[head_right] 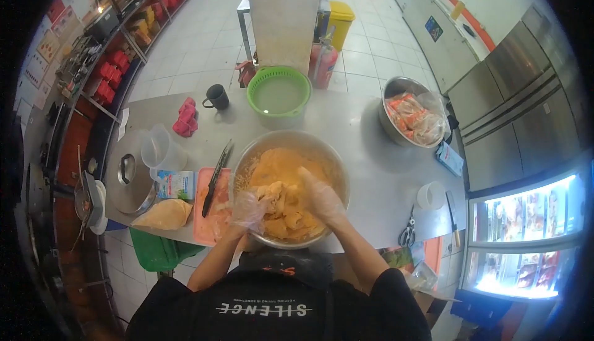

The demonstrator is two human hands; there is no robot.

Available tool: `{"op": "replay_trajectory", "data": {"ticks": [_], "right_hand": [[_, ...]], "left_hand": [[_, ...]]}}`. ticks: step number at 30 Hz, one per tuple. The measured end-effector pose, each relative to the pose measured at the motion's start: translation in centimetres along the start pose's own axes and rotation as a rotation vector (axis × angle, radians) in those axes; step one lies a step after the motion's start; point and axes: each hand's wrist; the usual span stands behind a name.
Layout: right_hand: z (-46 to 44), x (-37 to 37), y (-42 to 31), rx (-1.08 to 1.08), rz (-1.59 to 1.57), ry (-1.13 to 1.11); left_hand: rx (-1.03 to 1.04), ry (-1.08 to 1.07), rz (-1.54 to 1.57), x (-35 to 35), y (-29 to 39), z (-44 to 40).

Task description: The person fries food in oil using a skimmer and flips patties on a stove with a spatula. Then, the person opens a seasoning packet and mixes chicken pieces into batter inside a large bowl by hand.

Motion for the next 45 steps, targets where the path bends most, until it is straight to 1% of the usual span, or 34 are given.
{"op": "replay_trajectory", "data": {"ticks": [2,4,5,7,8,10,11,12,14,15,16,18,19,20,21,22,23,24,25,26,28,30,31,32,33,34,36,37,39,40,41,43,44,45], "right_hand": [[-0.1,0.7,-1.2,-0.238,-0.105,0.142],[-1.1,5.2,0.1,-0.398,-0.162,0.263],[-1.4,6.2,0.0,-0.354,-0.032,0.061],[-1.7,6.4,-0.5,-0.313,0.105,-0.118],[-1.7,5.9,-1.0,-0.302,0.186,-0.144],[-1.7,4.7,-1.4,-0.297,0.274,-0.17],[-1.6,3.9,-1.2,-0.238,0.267,-0.189],[-1.8,3.4,-1.1,-0.182,0.262,-0.209],[-1.8,3.6,-0.6,-0.225,0.24,-0.151],[-1.8,3.6,-0.4,-0.253,0.204,-0.088],[-2.0,3.2,-0.6,-0.253,0.208,-0.092],[-1.7,2.5,-1.5,-0.199,0.199,-0.121],[-1.9,2.7,-0.5,-0.084,0.232,-0.173],[-1.7,2.1,-0.7,-0.062,0.22,-0.19],[-1.9,0.5,-1.1,0.038,0.218,-0.142],[-2.6,-0.8,-1.1,0.129,0.223,-0.082],[-3.2,-1.1,-1.0,0.133,0.226,-0.081],[-3.6,-0.9,-0.9,0.115,0.155,0.096],[-4.2,-0.4,-0.9,0.094,0.082,0.273],[-5.2,0.5,-1.0,0.095,0.079,0.27],[-8.2,3.9,-0.7,0.135,-0.068,0.445],[-14.1,13.3,4.7,0.122,0.109,0.184],[-16.9,17.7,7.2,0.098,0.196,0.057],[-17.0,17.3,5.9,0.134,0.14,0.044],[-17.1,17.0,4.7,0.172,0.085,0.033],[-17.3,16.7,3.4,0.266,-0.028,0.007],[-17.6,14.8,2.2,0.212,0.009,-0.038],[-15.7,10.0,-0.4,0.15,0.059,-0.126],[-11.8,1.1,-4.7,0.027,0.091,-0.272],[-10.8,-1.0,-5.7,-0.009,0.085,-0.297],[-10.6,1.8,-4.6,-0.006,0.075,-0.243],[-9.8,6.6,-2.6,0.003,0.045,-0.083],[-9.4,6.3,-2.4,0.012,0.045,-0.092],[-9.2,5.0,-2.6,0.047,0.108,-0.206]], "left_hand": [[0.054,0.049,0.085,0.9,0.1,-0.3],[0.177,0.025,0.009,3.2,-1.9,-1.1],[0.19,0.04,0.007,2.9,-1.1,-1.0],[0.137,0.087,0.271,1.5,2.1,-0.1],[0.153,0.1,0.268,0.4,3.4,0.3],[-0.127,0.067,0.501,-0.9,4.9,1.3],[-0.055,0.108,0.548,0.5,3.1,0.9],[-0.055,0.121,0.556,-0.9,4.9,1.2],[0.207,0.062,0.42,-2.9,8.2,2.3],[0.203,0.072,0.43,-1.3,5.9,1.1],[0.193,-0.044,0.296,1.8,1.5,-0.8],[0.173,-0.196,0.155,1.5,1.6,-0.8],[-0.08,-0.22,0.074,0.9,2.6,-1.1],[-0.206,-0.237,0.032,-0.8,4.4,-1.0],[-0.332,-0.258,-0.014,-2.6,6.2,-0.8],[-0.205,-0.222,-0.019,-4.6,7.3,-1.2],[-0.144,-0.205,-0.021,-4.8,6.8,-1.8],[-0.082,-0.188,-0.024,-5.0,6.3,-2.3],[-0.082,0.027,0.144,-3.2,4.1,-4.0],[-0.081,0.244,0.309,-1.6,2.3,-5.4],[-0.125,0.3,0.203,0.7,1.3,-7.1],[-0.176,0.364,0.098,3.8,-1.3,-9.3],[-0.325,0.276,0.148,5.8,-3.2,-11.0],[-0.472,0.19,0.2,6.5,-4.1,-12.0],[-0.481,0.208,0.197,5.7,-2.7,-11.7],[-0.574,0.162,0.132,5.5,-0.9,-11.2],[-0.677,0.12,0.065,5.5,-1.4,-11.5],[-0.36,-0.147,-0.28,7.0,-4.1,-12.0],[-0.019,-0.423,-0.598,7.7,-4.4,-11.4],[-0.421,-0.166,0.029,6.1,-2.1,-10.9],[-0.793,0.113,0.666,5.0,-0.6,-10.6],[-0.738,0.094,0.703,4.5,-1.2,-10.0],[-0.674,0.079,0.738,4.5,-1.4,-9.4],[-0.678,0.072,0.738,4.4,-0.6,-8.5]]}}
Point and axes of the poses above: each hand's wrist, its own z-axis away from the middle knuckle, its own x-axis out of the palm, y = z × x, and after that the axes turned 9 degrees about z, right-handed
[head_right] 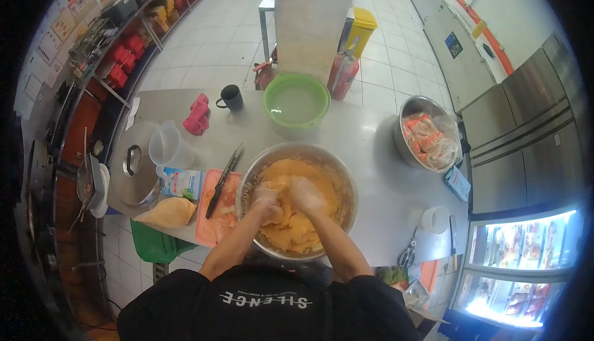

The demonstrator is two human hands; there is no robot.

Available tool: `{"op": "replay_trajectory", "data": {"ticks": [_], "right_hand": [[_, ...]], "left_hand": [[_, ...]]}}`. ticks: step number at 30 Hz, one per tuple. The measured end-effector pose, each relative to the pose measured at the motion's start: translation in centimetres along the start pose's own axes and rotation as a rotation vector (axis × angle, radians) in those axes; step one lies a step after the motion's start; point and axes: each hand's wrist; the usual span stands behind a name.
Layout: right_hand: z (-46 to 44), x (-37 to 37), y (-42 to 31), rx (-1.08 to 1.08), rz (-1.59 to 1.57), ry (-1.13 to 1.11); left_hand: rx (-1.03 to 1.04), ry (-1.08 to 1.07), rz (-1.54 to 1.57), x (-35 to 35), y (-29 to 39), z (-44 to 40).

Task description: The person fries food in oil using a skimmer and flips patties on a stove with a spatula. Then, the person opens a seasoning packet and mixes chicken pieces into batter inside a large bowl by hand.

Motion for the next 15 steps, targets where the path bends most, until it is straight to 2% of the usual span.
{"op": "replay_trajectory", "data": {"ticks": [1,2,3,5,6,8,11,12,14,15], "right_hand": [[0.3,-1.6,-0.2,0.031,0.061,-0.108],[0.6,-3.2,-0.3,0.173,-0.135,-0.124],[0.3,-4.0,-0.1,0.17,-0.145,-0.114],[-0.1,-4.8,0.2,0.031,-0.069,-0.064],[-0.2,-4.7,0.1,0.031,-0.067,-0.066],[-0.2,-3.4,0.2,0.026,-0.548,-0.08],[-1.1,-2.3,0.6,0.003,-1.273,-0.056],[-1.2,-1.8,1.2,-0.001,-1.273,-0.049],[-0.6,-1.4,2.0,-0.552,-0.291,0.171],[-0.5,-0.8,1.9,-0.555,-0.291,0.176]], "left_hand": [[0.111,0.087,-0.128,-0.1,0.3,1.4],[0.229,0.177,-0.261,-0.4,1.3,2.6],[0.241,0.18,-0.27,-0.8,2.7,3.6],[0.416,0.175,-0.425,-1.3,5.1,6.0],[0.413,0.175,-0.423,-1.8,6.2,7.0],[0.572,0.045,-0.416,-2.9,7.3,8.4],[0.593,-0.035,-0.482,-3.0,7.0,6.0],[0.6,-0.036,-0.482,-3.0,6.8,5.9],[0.619,-0.035,-0.666,-3.1,6.7,5.9],[0.624,-0.032,-0.667,-3.0,5.5,4.7]]}}
Point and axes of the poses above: each hand's wrist, its own z-axis away from the middle knuckle, its own x-axis out of the palm, y = z × x, and after that the axes turned 9 degrees about z, right-handed
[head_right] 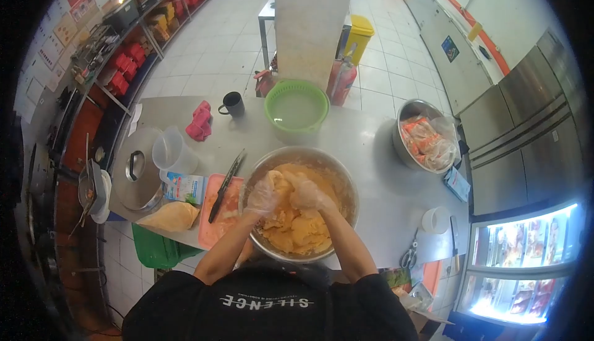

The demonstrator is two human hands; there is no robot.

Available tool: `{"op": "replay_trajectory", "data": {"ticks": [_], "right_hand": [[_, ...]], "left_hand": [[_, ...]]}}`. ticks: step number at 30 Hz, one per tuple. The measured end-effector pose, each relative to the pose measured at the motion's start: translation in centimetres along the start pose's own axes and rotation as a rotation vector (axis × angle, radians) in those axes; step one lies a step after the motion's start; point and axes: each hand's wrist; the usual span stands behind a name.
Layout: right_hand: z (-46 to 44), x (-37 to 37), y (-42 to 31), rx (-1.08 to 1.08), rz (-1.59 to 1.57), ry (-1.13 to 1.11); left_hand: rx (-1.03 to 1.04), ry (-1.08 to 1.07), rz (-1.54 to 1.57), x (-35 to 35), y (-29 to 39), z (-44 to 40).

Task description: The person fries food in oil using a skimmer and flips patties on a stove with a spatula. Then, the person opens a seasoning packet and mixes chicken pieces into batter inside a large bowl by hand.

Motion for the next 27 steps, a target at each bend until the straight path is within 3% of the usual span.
{"op": "replay_trajectory", "data": {"ticks": [3,5,6,8,9,11,12,13,15,16,17,19,20,21,23,27], "right_hand": [[0.6,0.0,-2.5,0.307,0.241,-0.306],[1.1,-0.4,-2.0,0.299,0.338,-0.282],[1.4,-0.4,-1.6,0.292,0.373,-0.277],[2.6,1.2,0.1,0.309,0.134,0.12],[2.8,0.4,-1.5,0.314,0.136,0.108],[1.7,-4.3,-7.0,0.606,0.276,0.023],[0.8,-6.0,-7.7,0.6,0.288,0.02],[0.0,-7.5,-8.1,0.567,0.176,0.071],[-3.0,-10.1,-7.8,0.444,0.147,0.093],[-4.9,-11.4,-7.5,0.358,0.23,0.073],[-7.2,-11.6,-4.9,0.253,0.014,0.128],[-12.6,-12.5,-3.6,0.162,0.12,0.182],[-15.3,-13.3,-4.6,0.17,0.444,0.185],[-18.1,-12.8,-2.9,0.153,0.446,0.184],[-23.2,-9.5,3.6,0.084,0.744,0.199],[-26.2,-5.9,8.4,0.138,0.686,-0.024]], "left_hand": [[0.078,-0.056,-0.062,2.1,-2.6,-0.3],[0.122,0.024,0.365,-0.4,1.0,1.8],[0.119,0.033,0.368,-1.0,1.6,2.2],[0.08,0.161,0.191,-1.2,1.9,3.4],[0.071,0.156,0.198,-0.1,-0.3,3.2],[-0.02,-0.076,-0.06,2.2,-4.5,1.8],[-0.043,-0.15,-0.141,2.5,-4.9,1.3],[-0.077,-0.455,-0.325,1.5,-3.4,1.7],[-0.12,-0.747,-0.493,0.1,-2.0,2.3],[-0.024,-0.72,-0.511,-0.4,-1.8,2.7],[0.073,-0.692,-0.53,-0.7,-1.7,3.1],[0.268,-0.635,-0.573,-0.8,-1.7,4.1],[0.312,-0.613,-0.583,0.0,-2.4,4.2],[0.357,-0.589,-0.594,0.8,-3.1,4.3],[0.362,-0.63,-0.597,1.6,-3.7,3.1],[0.267,-0.744,-0.587,1.2,-3.8,-0.1]]}}
Point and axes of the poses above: each hand's wrist, its own z-axis away from the middle knuckle, its own x-axis out of the palm, y = z × x, and after that the axes turned 9 degrees about z, right-handed
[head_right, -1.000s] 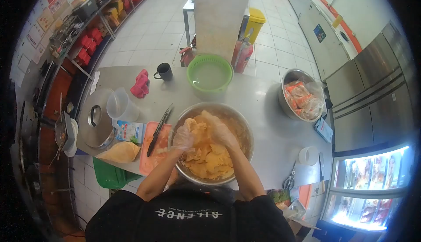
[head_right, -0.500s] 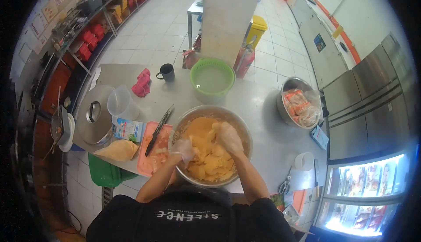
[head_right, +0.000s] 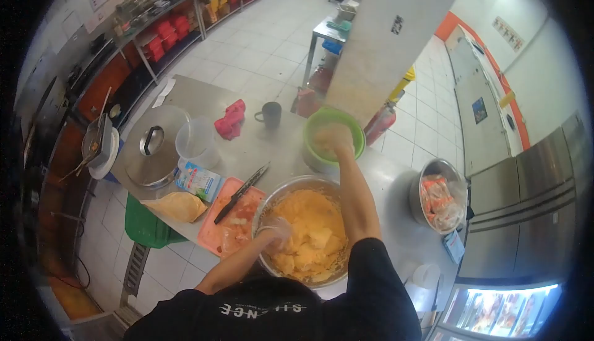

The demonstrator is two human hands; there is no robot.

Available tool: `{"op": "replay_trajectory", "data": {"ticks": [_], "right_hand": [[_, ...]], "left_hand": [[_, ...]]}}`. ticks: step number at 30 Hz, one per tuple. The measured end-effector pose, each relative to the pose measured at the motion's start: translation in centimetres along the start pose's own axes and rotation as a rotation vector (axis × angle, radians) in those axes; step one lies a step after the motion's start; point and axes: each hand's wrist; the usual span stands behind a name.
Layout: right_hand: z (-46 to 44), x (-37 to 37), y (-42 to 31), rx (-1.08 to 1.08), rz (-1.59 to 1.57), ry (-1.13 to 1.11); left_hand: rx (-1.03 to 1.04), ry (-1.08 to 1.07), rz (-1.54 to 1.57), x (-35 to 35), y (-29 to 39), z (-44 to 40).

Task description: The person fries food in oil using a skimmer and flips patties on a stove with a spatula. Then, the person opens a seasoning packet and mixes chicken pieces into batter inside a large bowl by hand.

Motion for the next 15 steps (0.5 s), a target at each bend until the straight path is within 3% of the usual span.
{"op": "replay_trajectory", "data": {"ticks": [1,3,4,5,6,7,8,9,11,12,14,15], "right_hand": [[-0.4,2.0,1.0,0.065,-0.312,0.104],[3.9,0.0,0.0,0.101,-0.46,0.218],[8.6,-4.8,-3.0,0.064,-0.298,0.233],[12.5,-4.7,-4.3,0.045,-0.217,0.266],[16.0,-4.0,-5.5,0.037,-0.176,0.283],[19.5,-3.4,-6.7,0.03,-0.136,0.3],[22.5,-2.7,-8.0,-0.033,-0.148,-0.027],[25.1,-1.5,-9.1,-0.094,-0.095,-0.258],[30.0,1.2,-10.6,-0.238,0.072,-0.619],[31.7,3.1,-10.1,-0.232,0.067,-0.619],[34.4,6.4,-8.5,-0.216,-0.094,-0.035],[34.8,6.0,-8.0,-0.201,-0.103,-0.043]], "left_hand": [[-0.002,-0.024,0.008,-0.3,-0.2,-0.1],[0.004,-0.1,0.022,-0.7,-0.3,0.0],[0.014,-0.162,0.036,-1.1,-0.4,0.0],[0.018,-0.253,0.073,-1.6,0.0,0.1],[0.026,-0.256,0.075,-1.2,0.0,-0.1],[-0.108,-0.158,0.189,-0.4,-0.1,0.0],[-0.243,-0.059,0.301,0.1,-0.1,0.1],[-0.242,-0.065,0.299,0.1,0.1,0.4],[-0.346,0.009,0.403,0.2,0.5,1.0],[-0.379,0.033,0.436,0.5,0.6,1.1],[-0.389,0.281,0.462,1.7,0.8,1.2],[-0.389,0.356,0.468,1.5,1.4,1.8]]}}
Point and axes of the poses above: each hand's wrist, its own z-axis away from the middle knuckle, its own x-axis out of the palm, y = z × x, and after that the axes turned 9 degrees about z, right-handed
